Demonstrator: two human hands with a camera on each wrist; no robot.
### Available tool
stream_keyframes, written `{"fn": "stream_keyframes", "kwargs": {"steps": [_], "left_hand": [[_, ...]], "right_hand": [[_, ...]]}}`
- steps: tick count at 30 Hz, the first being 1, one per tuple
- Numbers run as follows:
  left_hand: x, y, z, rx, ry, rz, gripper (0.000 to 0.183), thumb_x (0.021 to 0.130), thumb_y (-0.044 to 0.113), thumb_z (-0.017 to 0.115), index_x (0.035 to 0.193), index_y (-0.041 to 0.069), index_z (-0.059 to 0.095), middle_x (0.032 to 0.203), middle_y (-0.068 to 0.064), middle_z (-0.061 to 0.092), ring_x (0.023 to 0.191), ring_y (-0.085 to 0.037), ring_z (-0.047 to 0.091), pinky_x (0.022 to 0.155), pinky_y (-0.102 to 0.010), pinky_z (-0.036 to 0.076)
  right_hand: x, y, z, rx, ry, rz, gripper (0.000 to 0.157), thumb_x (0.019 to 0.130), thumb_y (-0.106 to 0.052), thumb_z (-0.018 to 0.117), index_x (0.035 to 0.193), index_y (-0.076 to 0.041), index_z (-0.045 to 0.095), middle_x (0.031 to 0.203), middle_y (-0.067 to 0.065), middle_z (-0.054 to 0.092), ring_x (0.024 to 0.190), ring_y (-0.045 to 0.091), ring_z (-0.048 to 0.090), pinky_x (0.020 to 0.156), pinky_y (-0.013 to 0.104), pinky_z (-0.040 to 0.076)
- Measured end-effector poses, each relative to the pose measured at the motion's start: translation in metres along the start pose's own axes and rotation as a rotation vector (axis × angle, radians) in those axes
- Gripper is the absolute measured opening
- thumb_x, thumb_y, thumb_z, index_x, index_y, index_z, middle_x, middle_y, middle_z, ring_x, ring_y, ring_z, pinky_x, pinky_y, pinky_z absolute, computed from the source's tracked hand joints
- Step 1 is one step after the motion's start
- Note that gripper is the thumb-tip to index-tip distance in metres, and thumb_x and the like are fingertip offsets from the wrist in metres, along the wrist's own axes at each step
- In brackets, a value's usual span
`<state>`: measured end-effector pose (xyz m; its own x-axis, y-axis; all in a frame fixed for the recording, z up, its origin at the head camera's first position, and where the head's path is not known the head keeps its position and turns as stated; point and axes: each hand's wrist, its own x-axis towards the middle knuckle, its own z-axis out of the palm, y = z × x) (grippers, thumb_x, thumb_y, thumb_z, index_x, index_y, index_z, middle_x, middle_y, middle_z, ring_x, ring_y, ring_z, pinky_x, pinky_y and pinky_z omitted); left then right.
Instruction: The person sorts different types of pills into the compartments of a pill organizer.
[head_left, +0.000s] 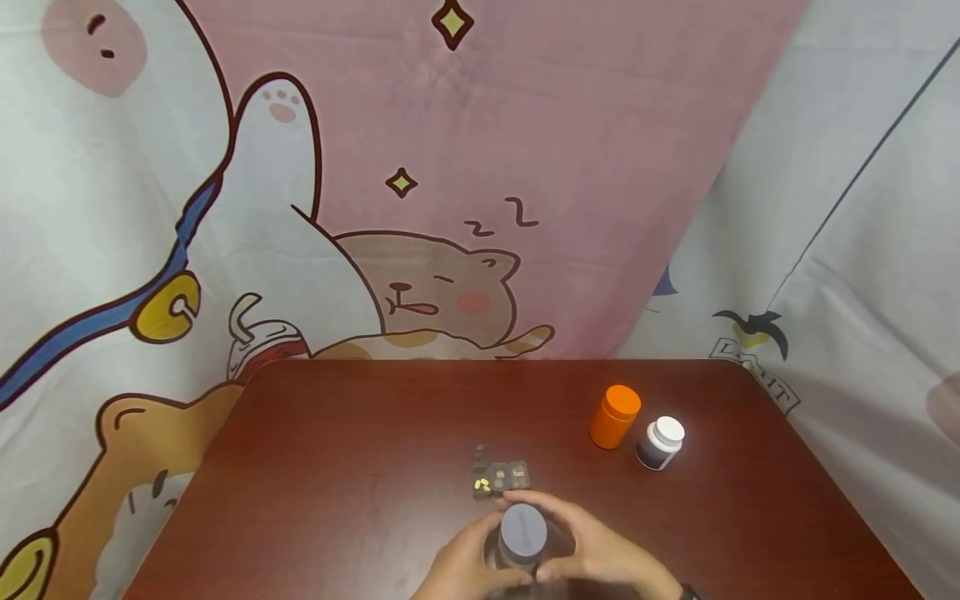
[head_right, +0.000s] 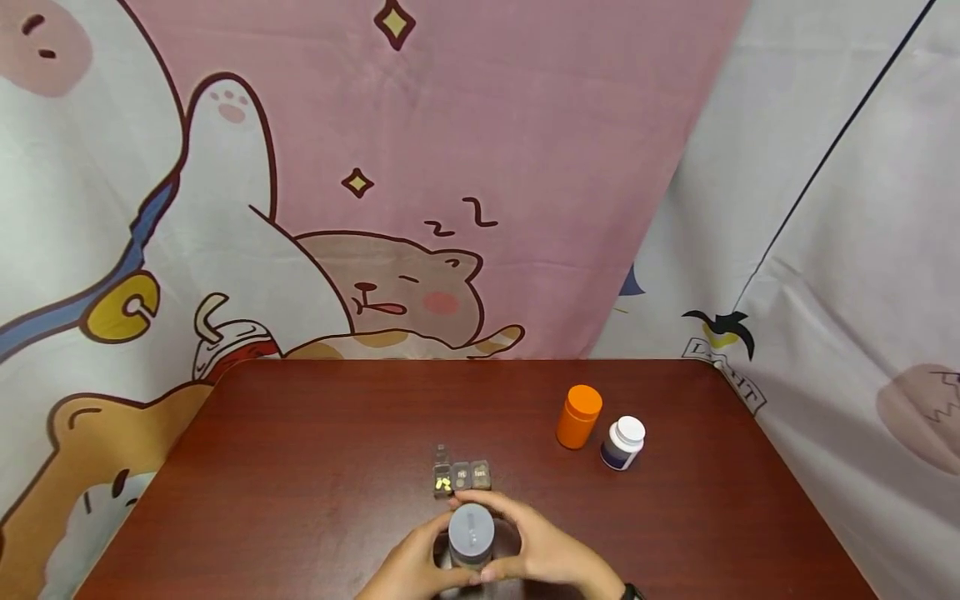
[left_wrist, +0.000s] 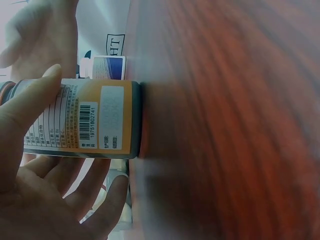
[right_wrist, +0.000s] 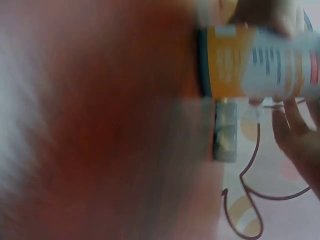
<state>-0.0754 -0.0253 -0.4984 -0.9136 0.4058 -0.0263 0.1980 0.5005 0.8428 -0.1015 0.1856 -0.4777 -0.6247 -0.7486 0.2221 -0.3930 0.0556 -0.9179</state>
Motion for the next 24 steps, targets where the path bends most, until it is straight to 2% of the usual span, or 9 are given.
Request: {"fn": "stream_keyframes", "kwargs": {"steps": [2,5,9,12,15,20,24], "left_hand": [[0.0,0.0,0.0,0.005,0.002,-0.003,0.075,0.065,0.046,0.077,0.128,0.012,0.056,0.122,-0.011,0.068,0.108,-0.033,0.06,0.087,-0.063,0.048],[-0.001,0.0,0.001,-0.01,-0.009,-0.015,0.076,0.065,0.045,0.078,0.129,0.013,0.055,0.122,-0.01,0.068,0.108,-0.033,0.06,0.087,-0.065,0.048],[-0.001,0.0,0.001,-0.015,-0.018,-0.025,0.079,0.066,0.046,0.077,0.132,0.011,0.053,0.124,-0.013,0.066,0.11,-0.035,0.058,0.087,-0.066,0.047],[0.0,0.001,0.0,-0.011,-0.015,-0.025,0.08,0.066,0.047,0.077,0.133,0.01,0.052,0.125,-0.014,0.066,0.11,-0.035,0.058,0.087,-0.065,0.048],[0.001,0.0,0.0,-0.001,-0.008,-0.017,0.08,0.066,0.048,0.076,0.132,0.011,0.052,0.124,-0.012,0.066,0.109,-0.033,0.059,0.087,-0.063,0.049],[0.002,-0.001,0.0,0.016,0.006,-0.009,0.077,0.066,0.047,0.076,0.131,0.012,0.053,0.123,-0.01,0.067,0.108,-0.029,0.06,0.086,-0.061,0.05],[0.001,-0.002,0.001,0.021,0.019,-0.01,0.077,0.066,0.049,0.076,0.13,0.012,0.055,0.123,-0.01,0.067,0.107,-0.03,0.06,0.085,-0.061,0.05]], "right_hand": [[0.004,0.003,-0.007,0.101,-0.077,-0.011,0.072,0.081,0.001,0.065,0.144,-0.002,0.032,0.144,0.024,0.046,0.13,0.027,0.045,0.108,0.037,0.039],[0.007,0.006,-0.013,0.141,-0.102,-0.01,0.065,0.081,0.001,0.065,0.141,0.0,0.038,0.14,0.022,0.052,0.126,0.026,0.049,0.106,0.035,0.042],[0.006,0.009,-0.014,0.045,-0.042,0.006,0.061,0.078,-0.008,0.071,0.135,-0.005,0.048,0.134,0.013,0.06,0.121,0.021,0.054,0.105,0.033,0.042],[0.005,0.01,-0.012,0.005,0.004,0.002,0.06,0.077,-0.013,0.073,0.133,-0.007,0.051,0.132,0.013,0.062,0.119,0.021,0.056,0.104,0.033,0.044],[0.004,0.009,-0.009,-0.014,0.051,0.031,0.06,0.075,-0.016,0.075,0.131,-0.009,0.053,0.13,0.013,0.064,0.117,0.021,0.057,0.103,0.034,0.043],[0.001,0.003,-0.002,-0.124,0.165,0.089,0.06,0.071,-0.026,0.078,0.126,-0.016,0.057,0.124,0.008,0.068,0.113,0.018,0.06,0.098,0.037,0.046],[-0.003,-0.002,0.011,-0.254,0.288,0.132,0.06,0.068,-0.036,0.077,0.123,-0.021,0.058,0.121,0.001,0.069,0.111,0.015,0.061,0.093,0.042,0.05]]}}
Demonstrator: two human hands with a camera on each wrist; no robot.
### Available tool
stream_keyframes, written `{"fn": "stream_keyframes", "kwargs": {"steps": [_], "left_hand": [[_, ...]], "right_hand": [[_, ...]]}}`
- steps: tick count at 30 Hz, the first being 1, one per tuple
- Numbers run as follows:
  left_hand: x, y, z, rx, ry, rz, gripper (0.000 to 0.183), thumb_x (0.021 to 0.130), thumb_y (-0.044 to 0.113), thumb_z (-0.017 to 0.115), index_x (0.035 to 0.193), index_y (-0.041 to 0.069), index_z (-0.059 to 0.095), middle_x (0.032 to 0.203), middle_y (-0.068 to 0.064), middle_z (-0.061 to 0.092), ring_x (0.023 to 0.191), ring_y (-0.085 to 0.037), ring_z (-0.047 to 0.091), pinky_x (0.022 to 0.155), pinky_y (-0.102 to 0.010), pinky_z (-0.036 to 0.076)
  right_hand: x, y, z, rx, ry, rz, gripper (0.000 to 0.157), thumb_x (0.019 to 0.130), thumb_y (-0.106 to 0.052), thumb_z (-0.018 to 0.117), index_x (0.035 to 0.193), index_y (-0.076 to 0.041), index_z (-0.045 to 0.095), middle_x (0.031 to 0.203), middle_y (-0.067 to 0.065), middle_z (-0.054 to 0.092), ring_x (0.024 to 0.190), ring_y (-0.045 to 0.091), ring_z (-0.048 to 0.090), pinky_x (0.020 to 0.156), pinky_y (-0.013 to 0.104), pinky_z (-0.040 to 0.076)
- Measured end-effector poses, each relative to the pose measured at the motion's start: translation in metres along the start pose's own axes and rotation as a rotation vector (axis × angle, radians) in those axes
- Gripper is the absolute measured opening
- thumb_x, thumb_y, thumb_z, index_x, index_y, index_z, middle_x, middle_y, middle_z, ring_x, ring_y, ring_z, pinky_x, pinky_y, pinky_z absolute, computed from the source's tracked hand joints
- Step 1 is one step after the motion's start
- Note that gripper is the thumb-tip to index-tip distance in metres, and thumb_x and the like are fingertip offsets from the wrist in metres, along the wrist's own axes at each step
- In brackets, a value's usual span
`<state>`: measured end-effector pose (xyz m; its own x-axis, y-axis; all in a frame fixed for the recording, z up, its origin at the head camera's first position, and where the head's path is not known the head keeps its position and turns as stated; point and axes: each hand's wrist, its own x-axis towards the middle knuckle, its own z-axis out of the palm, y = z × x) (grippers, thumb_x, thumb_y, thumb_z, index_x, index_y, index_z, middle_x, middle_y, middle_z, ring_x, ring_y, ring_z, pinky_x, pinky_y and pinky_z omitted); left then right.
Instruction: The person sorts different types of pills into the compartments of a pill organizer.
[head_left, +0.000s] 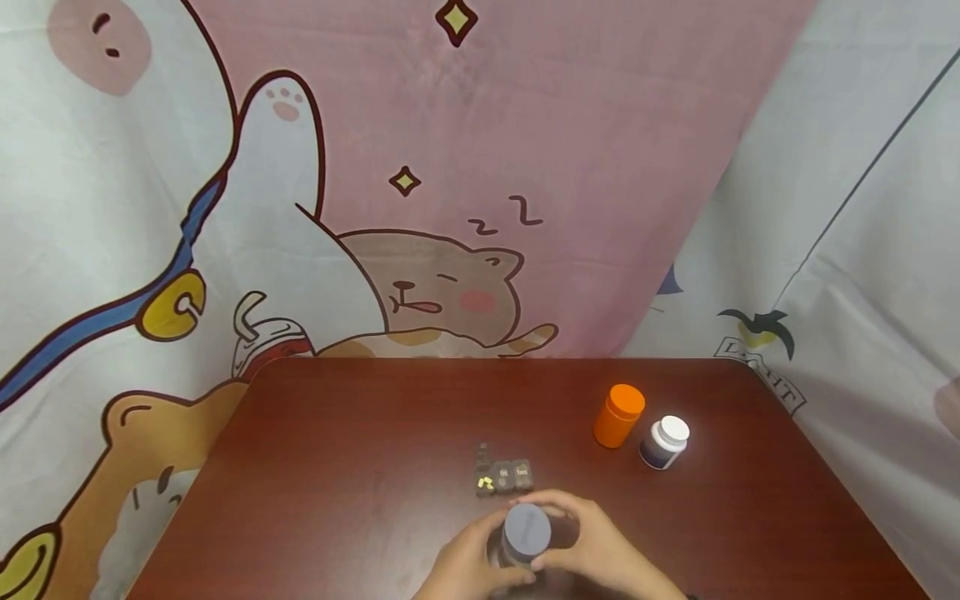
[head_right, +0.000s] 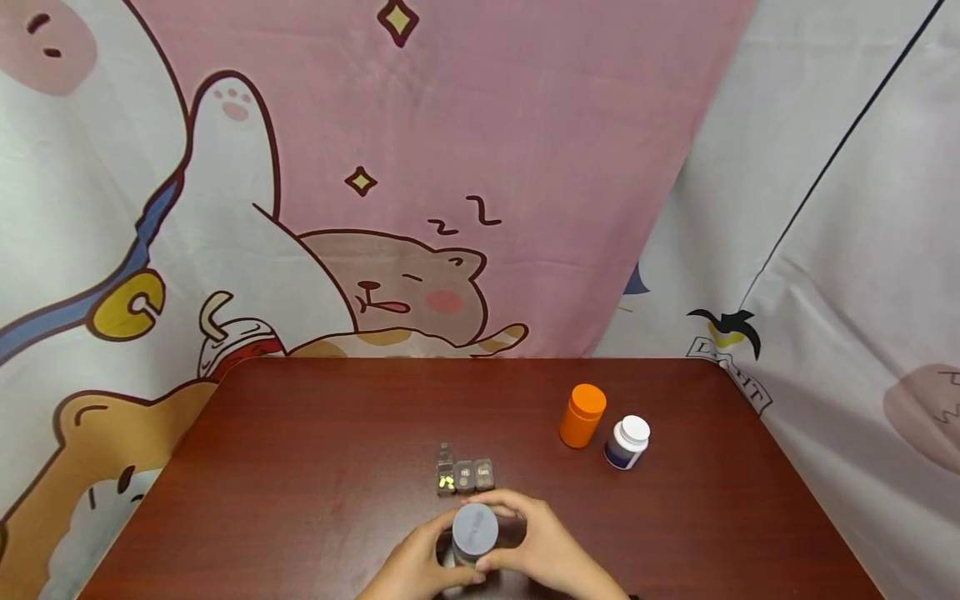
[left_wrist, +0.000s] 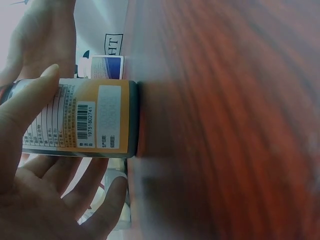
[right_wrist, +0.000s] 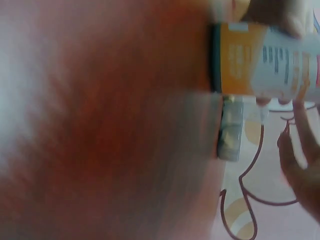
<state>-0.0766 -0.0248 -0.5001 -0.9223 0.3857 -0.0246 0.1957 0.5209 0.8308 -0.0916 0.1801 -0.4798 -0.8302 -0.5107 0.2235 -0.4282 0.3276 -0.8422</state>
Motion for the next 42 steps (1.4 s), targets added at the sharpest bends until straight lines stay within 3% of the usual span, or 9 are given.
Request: {"fn": "stream_keyframes", "kwargs": {"steps": [4,7,10,13,18,22,26,31,42], "left_hand": [[-0.001,0.0,0.001,0.012,0.006,-0.01,0.079,0.065,0.056,0.073,0.13,0.014,0.055,0.123,-0.01,0.067,0.107,-0.029,0.06,0.084,-0.059,0.051],[0.0,0.001,0.001,0.01,0.002,-0.014,0.079,0.065,0.06,0.071,0.13,0.017,0.055,0.124,-0.008,0.066,0.107,-0.028,0.06,0.084,-0.058,0.051],[0.0,0.001,0.0,0.006,0.004,-0.005,0.074,0.066,0.059,0.071,0.127,0.021,0.056,0.122,-0.005,0.068,0.107,-0.026,0.06,0.084,-0.057,0.052],[0.0,0.001,-0.001,0.003,0.005,-0.006,0.07,0.066,0.056,0.073,0.125,0.022,0.058,0.121,-0.004,0.068,0.106,-0.026,0.061,0.084,-0.058,0.052],[-0.001,0.001,-0.001,0.003,-0.003,-0.013,0.077,0.065,0.05,0.076,0.13,0.013,0.055,0.123,-0.01,0.067,0.108,-0.031,0.06,0.085,-0.061,0.05],[-0.001,0.001,0.0,0.014,-0.002,-0.005,0.081,0.066,0.05,0.075,0.132,0.011,0.053,0.124,-0.011,0.067,0.109,-0.03,0.06,0.087,-0.061,0.05],[-0.001,0.001,-0.001,0.012,-0.003,-0.008,0.08,0.066,0.05,0.076,0.132,0.011,0.053,0.123,-0.011,0.067,0.108,-0.03,0.06,0.086,-0.06,0.051],[-0.001,0.001,-0.001,0.001,-0.011,-0.012,0.079,0.066,0.05,0.076,0.132,0.014,0.053,0.124,-0.01,0.067,0.109,-0.031,0.06,0.085,-0.062,0.05],[-0.001,0.002,-0.002,-0.02,-0.012,-0.011,0.073,0.066,0.056,0.073,0.129,0.024,0.055,0.123,-0.003,0.067,0.107,-0.025,0.06,0.084,-0.059,0.051]], "right_hand": [[-0.007,-0.007,0.008,-0.102,0.072,0.045,0.061,0.067,-0.043,0.077,0.121,-0.026,0.054,0.119,-0.005,0.069,0.109,0.016,0.062,0.088,0.049,0.052],[-0.008,-0.011,0.008,-0.142,0.052,0.062,0.064,0.067,-0.046,0.076,0.121,-0.027,0.049,0.122,-0.008,0.067,0.109,0.015,0.061,0.088,0.049,0.053],[-0.005,-0.011,0.002,-0.151,-0.015,0.028,0.071,0.068,-0.045,0.075,0.129,-0.025,0.043,0.129,-0.004,0.062,0.113,0.013,0.058,0.092,0.045,0.053],[0.001,-0.009,-0.006,-0.113,-0.085,-0.065,0.076,0.072,-0.038,0.075,0.137,-0.019,0.041,0.135,0.002,0.058,0.119,0.014,0.053,0.097,0.043,0.05],[0.011,-0.007,-0.016,-0.071,-0.156,-0.189,0.065,0.074,-0.028,0.075,0.133,-0.017,0.051,0.131,0.001,0.062,0.12,0.015,0.053,0.1,0.042,0.048],[0.015,-0.007,-0.02,-0.108,-0.169,-0.222,0.061,0.073,-0.028,0.076,0.129,-0.018,0.056,0.126,0.0,0.064,0.116,0.014,0.055,0.097,0.041,0.05],[0.016,-0.008,-0.02,-0.102,-0.179,-0.183,0.06,0.072,-0.031,0.077,0.128,-0.022,0.057,0.124,-0.003,0.065,0.114,0.011,0.056,0.095,0.041,0.051],[0.014,-0.008,-0.017,-0.136,-0.106,-0.182,0.059,0.069,-0.034,0.078,0.124,-0.023,0.059,0.119,-0.004,0.068,0.11,0.011,0.058,0.091,0.04,0.052],[-0.004,-0.016,0.006,-0.403,0.21,-0.085,0.061,0.06,-0.053,0.076,0.116,-0.034,0.06,0.111,-0.016,0.064,0.102,0.007,0.055,0.081,0.042,0.054]]}}
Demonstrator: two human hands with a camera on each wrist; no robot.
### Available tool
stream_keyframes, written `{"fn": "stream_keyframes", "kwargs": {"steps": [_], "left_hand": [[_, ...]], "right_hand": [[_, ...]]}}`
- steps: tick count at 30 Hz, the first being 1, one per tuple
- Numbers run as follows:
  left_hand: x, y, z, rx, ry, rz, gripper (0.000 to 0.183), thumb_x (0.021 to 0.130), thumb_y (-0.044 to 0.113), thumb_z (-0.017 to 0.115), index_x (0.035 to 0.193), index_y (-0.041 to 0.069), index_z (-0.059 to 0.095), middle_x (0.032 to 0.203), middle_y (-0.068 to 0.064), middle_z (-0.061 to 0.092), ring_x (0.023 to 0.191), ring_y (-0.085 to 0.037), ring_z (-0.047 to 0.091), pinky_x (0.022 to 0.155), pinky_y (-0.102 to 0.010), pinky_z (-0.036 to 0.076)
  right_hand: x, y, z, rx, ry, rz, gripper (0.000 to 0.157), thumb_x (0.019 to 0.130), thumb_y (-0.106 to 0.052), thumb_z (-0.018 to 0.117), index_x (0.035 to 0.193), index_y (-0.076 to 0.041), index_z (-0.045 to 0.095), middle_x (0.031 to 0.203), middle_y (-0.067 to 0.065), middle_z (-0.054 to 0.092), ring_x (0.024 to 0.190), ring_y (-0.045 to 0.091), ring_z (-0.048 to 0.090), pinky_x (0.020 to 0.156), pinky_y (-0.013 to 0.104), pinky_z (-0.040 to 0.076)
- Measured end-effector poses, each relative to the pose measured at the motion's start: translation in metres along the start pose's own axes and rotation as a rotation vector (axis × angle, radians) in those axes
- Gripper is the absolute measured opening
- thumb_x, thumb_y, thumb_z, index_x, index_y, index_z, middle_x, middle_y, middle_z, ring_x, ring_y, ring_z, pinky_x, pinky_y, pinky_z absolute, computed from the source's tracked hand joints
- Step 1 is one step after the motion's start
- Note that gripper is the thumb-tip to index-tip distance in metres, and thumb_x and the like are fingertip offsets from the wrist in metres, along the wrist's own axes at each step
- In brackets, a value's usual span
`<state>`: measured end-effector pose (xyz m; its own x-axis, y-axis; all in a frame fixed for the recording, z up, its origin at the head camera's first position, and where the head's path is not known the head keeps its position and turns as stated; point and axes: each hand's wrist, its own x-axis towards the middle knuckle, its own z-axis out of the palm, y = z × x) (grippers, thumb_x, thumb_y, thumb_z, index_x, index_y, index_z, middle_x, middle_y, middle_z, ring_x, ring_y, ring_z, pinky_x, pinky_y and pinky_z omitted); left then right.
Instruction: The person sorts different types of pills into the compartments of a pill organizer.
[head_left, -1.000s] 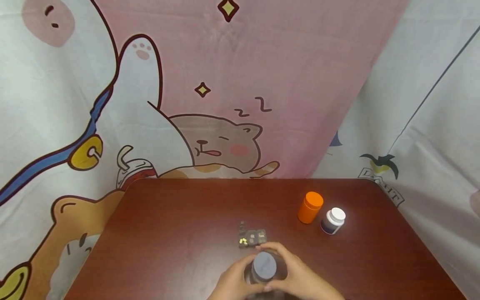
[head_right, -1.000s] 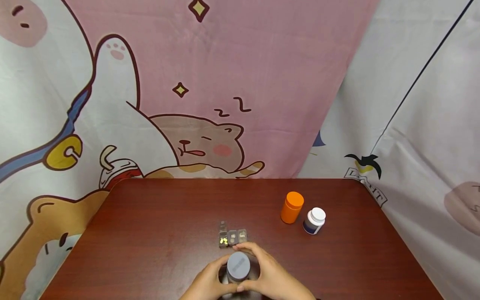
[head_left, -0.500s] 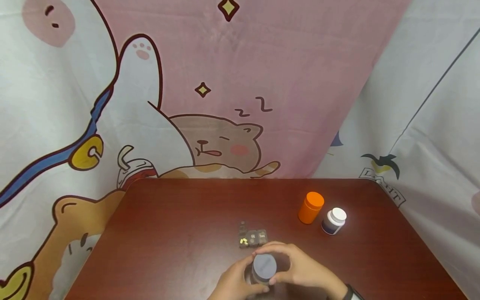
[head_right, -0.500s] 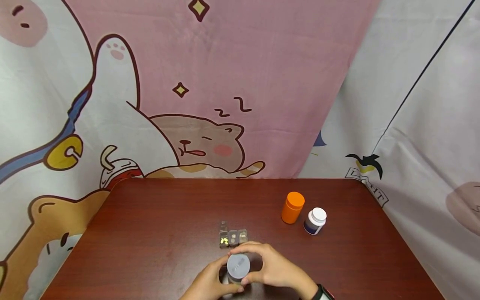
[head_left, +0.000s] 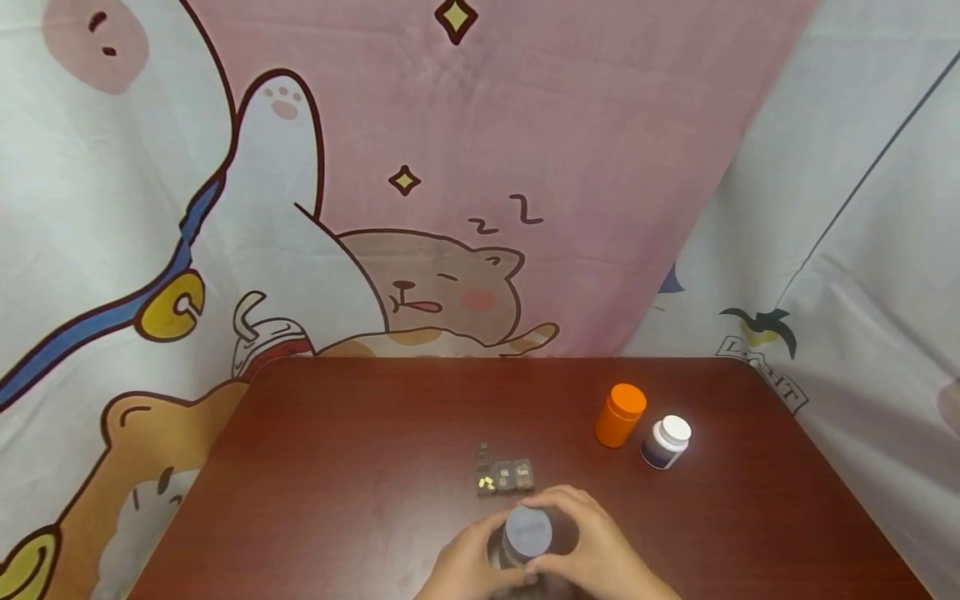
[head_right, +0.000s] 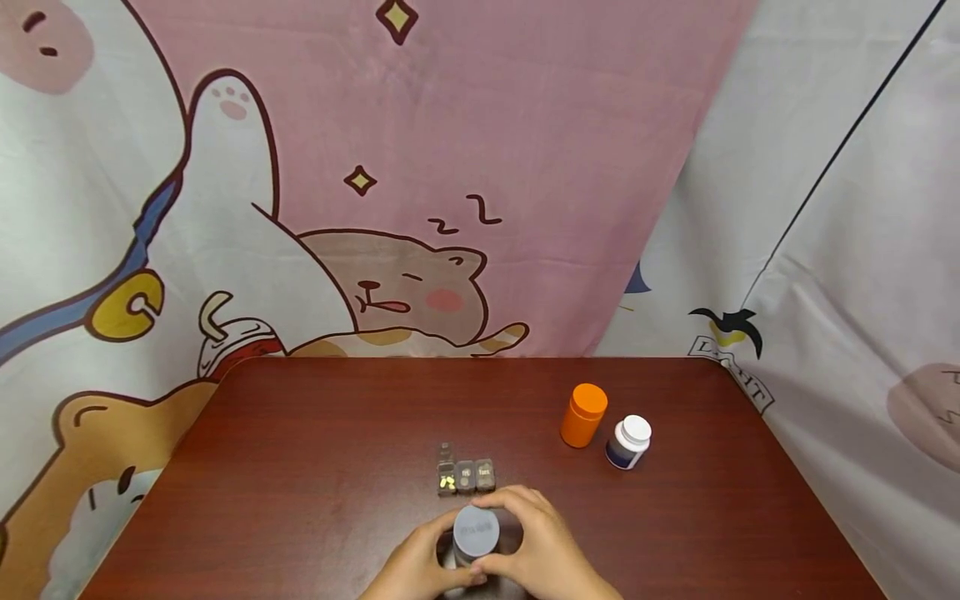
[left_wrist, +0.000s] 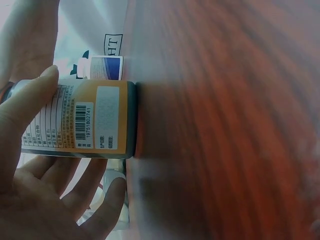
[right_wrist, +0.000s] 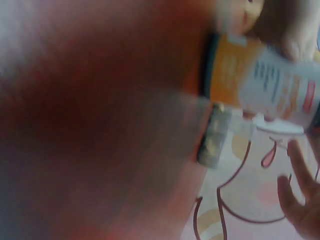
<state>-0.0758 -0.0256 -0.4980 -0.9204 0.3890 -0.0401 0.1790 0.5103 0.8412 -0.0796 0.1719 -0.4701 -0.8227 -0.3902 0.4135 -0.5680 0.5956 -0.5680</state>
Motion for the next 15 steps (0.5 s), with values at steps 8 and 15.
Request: {"fn": "stream_keyframes", "kwargs": {"steps": [8,15], "left_hand": [[-0.001,0.0,0.0,-0.013,-0.013,-0.004,0.072,0.066,0.053,0.074,0.128,0.021,0.056,0.123,-0.004,0.067,0.108,-0.028,0.06,0.085,-0.06,0.051],[0.0,-0.001,0.001,0.02,0.007,0.006,0.073,0.064,0.048,0.077,0.128,0.019,0.056,0.122,-0.007,0.068,0.107,-0.03,0.061,0.085,-0.061,0.05]], "right_hand": [[-0.003,-0.001,-0.002,0.096,-0.136,0.04,0.074,0.063,-0.051,0.076,0.129,-0.029,0.049,0.125,-0.006,0.055,0.111,0.012,0.049,0.085,0.051,0.05],[0.022,0.035,-0.011,0.636,-0.524,-0.108,0.078,0.075,-0.006,0.072,0.143,-0.007,0.035,0.146,0.014,0.046,0.131,0.024,0.042,0.108,0.056,0.037]]}}
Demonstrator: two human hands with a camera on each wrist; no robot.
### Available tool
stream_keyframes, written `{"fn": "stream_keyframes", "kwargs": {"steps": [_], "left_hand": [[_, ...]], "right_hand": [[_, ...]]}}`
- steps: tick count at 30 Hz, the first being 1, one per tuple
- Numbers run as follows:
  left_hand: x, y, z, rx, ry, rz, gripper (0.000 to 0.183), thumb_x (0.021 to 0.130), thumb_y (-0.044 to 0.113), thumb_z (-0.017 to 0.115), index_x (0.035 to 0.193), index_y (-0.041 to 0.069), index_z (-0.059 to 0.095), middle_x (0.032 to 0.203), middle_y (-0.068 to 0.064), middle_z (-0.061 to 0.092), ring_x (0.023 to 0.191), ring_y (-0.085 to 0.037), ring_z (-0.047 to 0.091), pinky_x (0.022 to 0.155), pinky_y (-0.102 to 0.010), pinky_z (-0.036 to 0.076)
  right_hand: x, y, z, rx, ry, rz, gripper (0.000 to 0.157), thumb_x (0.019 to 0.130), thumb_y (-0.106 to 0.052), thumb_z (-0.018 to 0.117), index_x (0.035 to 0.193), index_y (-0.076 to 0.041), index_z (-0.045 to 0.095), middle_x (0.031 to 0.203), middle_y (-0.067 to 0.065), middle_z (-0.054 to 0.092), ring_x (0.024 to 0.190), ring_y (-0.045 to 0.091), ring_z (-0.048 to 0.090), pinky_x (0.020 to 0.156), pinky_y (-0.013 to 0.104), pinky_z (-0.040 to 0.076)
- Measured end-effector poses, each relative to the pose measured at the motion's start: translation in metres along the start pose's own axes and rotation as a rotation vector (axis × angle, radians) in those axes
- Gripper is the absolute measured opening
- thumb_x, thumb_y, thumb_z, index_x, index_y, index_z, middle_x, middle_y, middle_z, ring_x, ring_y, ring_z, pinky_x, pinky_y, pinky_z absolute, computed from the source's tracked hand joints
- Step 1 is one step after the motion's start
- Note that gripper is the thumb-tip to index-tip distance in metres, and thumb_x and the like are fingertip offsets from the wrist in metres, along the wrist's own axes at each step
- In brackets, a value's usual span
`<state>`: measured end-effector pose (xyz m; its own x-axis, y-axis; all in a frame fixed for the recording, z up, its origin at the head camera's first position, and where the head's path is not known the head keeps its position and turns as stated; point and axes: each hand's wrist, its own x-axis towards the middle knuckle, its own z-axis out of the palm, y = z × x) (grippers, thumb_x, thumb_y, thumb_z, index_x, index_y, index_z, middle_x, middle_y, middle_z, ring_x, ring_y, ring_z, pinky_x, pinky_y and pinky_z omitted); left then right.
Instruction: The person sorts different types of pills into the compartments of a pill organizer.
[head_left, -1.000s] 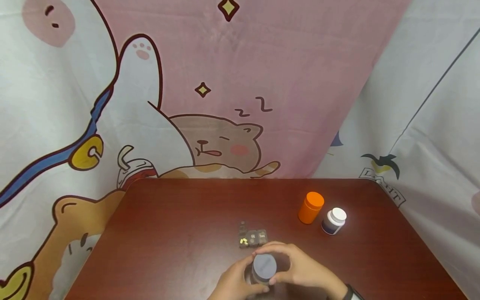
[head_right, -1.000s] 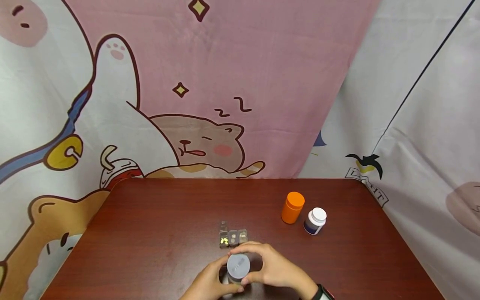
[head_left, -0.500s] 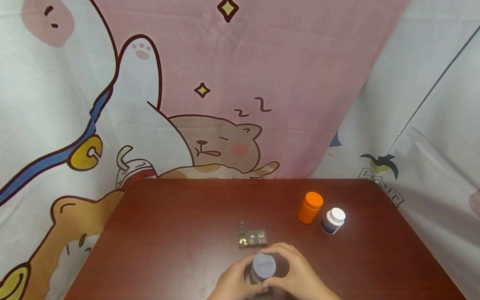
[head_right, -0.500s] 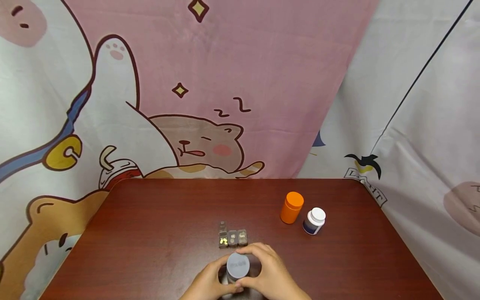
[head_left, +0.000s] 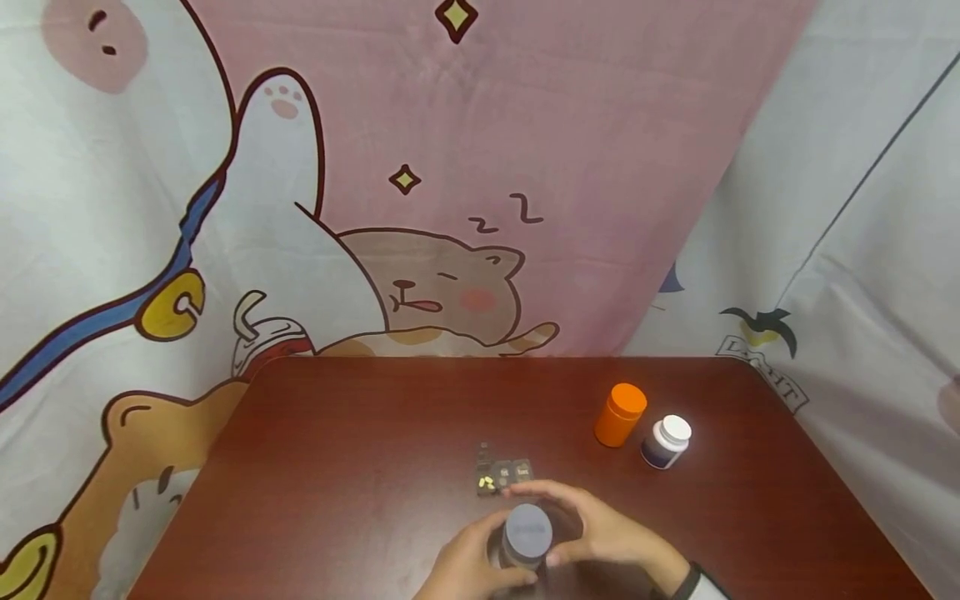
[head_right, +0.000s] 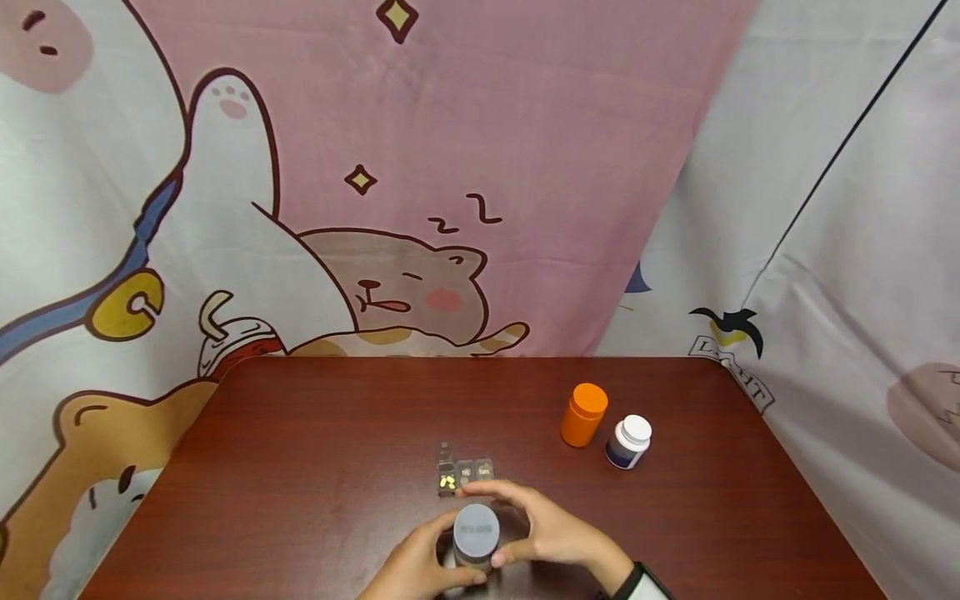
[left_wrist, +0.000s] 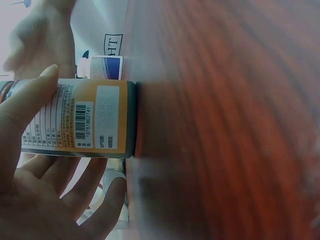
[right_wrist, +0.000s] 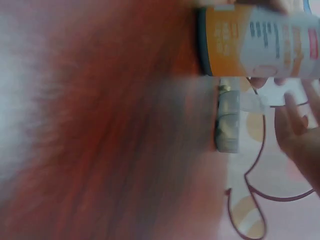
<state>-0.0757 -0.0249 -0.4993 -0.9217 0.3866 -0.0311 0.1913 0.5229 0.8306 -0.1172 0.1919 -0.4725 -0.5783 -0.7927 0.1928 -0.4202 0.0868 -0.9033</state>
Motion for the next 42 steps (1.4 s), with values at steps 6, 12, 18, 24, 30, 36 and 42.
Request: {"fn": "stream_keyframes", "kwargs": {"steps": [6,12,18,24,30,36,42], "left_hand": [[-0.001,0.002,0.003,0.018,-0.005,-0.01,0.079,0.064,0.048,0.077,0.129,0.009,0.056,0.12,-0.012,0.069,0.106,-0.033,0.061,0.085,-0.061,0.051],[-0.001,0.003,0.003,0.01,0.003,-0.023,0.078,0.063,0.047,0.078,0.127,0.007,0.056,0.119,-0.012,0.069,0.106,-0.032,0.061,0.085,-0.062,0.05],[0.0,0.002,0.002,0.013,0.006,-0.016,0.082,0.064,0.048,0.078,0.13,0.007,0.054,0.124,-0.013,0.067,0.109,-0.033,0.059,0.087,-0.062,0.05],[0.001,0.0,0.001,0.011,-0.002,-0.005,0.082,0.065,0.048,0.077,0.133,0.009,0.052,0.125,-0.012,0.066,0.109,-0.032,0.059,0.086,-0.062,0.05],[0.0,-0.001,0.001,-0.013,-0.004,0.011,0.076,0.066,0.05,0.076,0.131,0.017,0.055,0.122,-0.005,0.068,0.105,-0.024,0.061,0.085,-0.057,0.052],[0.0,-0.001,0.0,-0.044,-0.014,0.002,0.074,0.068,0.057,0.071,0.129,0.02,0.055,0.122,-0.002,0.068,0.106,-0.023,0.06,0.086,-0.056,0.052],[-0.001,0.001,-0.001,-0.027,-0.005,-0.021,0.072,0.068,0.056,0.071,0.127,0.018,0.057,0.121,-0.006,0.069,0.105,-0.028,0.061,0.084,-0.058,0.052]], "right_hand": [[0.01,0.009,-0.013,0.157,-0.134,-0.096,0.063,0.078,-0.003,0.069,0.136,-0.002,0.046,0.135,0.017,0.057,0.124,0.026,0.049,0.11,0.04,0.039],[0.01,0.006,-0.012,0.116,-0.077,-0.04,0.059,0.075,-0.005,0.072,0.131,-0.005,0.053,0.128,0.016,0.062,0.118,0.024,0.053,0.105,0.04,0.042],[0.004,0.004,-0.006,-0.026,0.035,-0.009,0.058,0.072,-0.013,0.077,0.127,-0.012,0.057,0.125,0.011,0.065,0.116,0.019,0.055,0.101,0.04,0.044],[-0.002,0.001,0.01,-0.159,0.22,0.002,0.059,0.07,-0.026,0.079,0.124,-0.014,0.059,0.12,0.008,0.067,0.112,0.016,0.057,0.098,0.034,0.045],[-0.008,-0.009,0.034,-0.189,0.429,0.198,0.059,0.065,-0.034,0.08,0.12,-0.02,0.061,0.116,0.002,0.07,0.111,0.011,0.058,0.097,0.037,0.046],[-0.006,-0.02,0.055,-0.192,0.649,0.387,0.062,0.057,-0.039,0.083,0.114,-0.024,0.064,0.111,-0.005,0.07,0.106,0.007,0.057,0.093,0.046,0.048],[-0.001,-0.025,0.065,-0.248,0.763,0.38,0.059,0.053,-0.034,0.086,0.107,-0.025,0.063,0.109,-0.008,0.066,0.101,0.005,0.053,0.085,0.043,0.047]]}}
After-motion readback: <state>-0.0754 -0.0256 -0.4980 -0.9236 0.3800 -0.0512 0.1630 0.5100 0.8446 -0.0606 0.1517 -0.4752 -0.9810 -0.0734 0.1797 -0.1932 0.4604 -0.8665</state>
